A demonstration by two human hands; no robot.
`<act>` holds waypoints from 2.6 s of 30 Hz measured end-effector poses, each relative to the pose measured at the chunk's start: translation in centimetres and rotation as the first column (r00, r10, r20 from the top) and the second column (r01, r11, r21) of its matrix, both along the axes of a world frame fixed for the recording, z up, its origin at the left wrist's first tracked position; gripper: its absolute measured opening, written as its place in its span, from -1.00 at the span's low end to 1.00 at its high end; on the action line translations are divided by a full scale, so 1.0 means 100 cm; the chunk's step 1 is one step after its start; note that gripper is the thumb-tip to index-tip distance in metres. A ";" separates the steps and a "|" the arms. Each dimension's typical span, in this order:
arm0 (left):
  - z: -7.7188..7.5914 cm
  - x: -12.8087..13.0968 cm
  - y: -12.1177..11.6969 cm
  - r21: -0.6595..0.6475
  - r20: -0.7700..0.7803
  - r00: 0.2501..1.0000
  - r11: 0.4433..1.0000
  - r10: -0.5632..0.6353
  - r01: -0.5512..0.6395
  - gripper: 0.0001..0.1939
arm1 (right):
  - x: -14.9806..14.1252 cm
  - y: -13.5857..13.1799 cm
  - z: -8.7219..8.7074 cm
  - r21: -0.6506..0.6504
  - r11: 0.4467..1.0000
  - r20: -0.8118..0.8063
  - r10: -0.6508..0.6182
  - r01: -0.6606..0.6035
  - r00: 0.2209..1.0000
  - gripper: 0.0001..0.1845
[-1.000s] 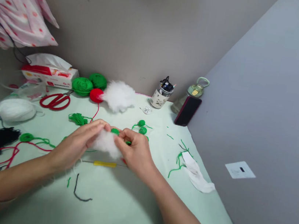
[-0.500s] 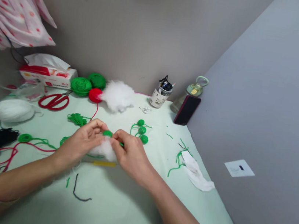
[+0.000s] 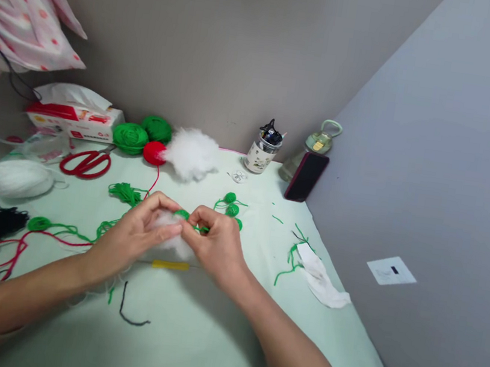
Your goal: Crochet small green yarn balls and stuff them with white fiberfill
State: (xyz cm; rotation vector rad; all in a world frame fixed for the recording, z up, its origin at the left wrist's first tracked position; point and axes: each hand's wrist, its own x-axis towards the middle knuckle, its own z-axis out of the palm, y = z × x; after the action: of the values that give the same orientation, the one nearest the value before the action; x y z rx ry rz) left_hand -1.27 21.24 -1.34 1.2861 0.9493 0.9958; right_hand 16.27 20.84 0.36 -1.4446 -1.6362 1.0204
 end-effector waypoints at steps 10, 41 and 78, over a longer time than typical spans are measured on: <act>-0.004 -0.002 0.008 0.039 -0.062 0.992 0.993 0.114 -0.112 -0.84 | -0.007 -0.013 0.012 -0.135 0.966 -0.131 0.204 -0.221 0.970 -0.91; -0.008 0.000 0.007 -0.128 0.036 0.993 0.986 0.108 -0.103 -0.85 | -0.010 -0.018 0.010 -0.016 0.975 0.152 0.223 -0.223 0.963 -0.88; -0.002 0.003 -0.006 -0.185 0.190 0.979 0.977 -0.068 0.104 -0.69 | 0.003 -0.006 0.012 0.127 0.987 0.158 0.074 -0.094 0.985 -0.74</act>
State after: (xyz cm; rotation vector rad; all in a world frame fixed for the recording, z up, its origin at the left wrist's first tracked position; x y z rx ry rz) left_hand -1.01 20.69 -1.55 1.0451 0.8204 0.9132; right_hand 16.57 20.28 1.58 -1.4032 -1.8528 0.8452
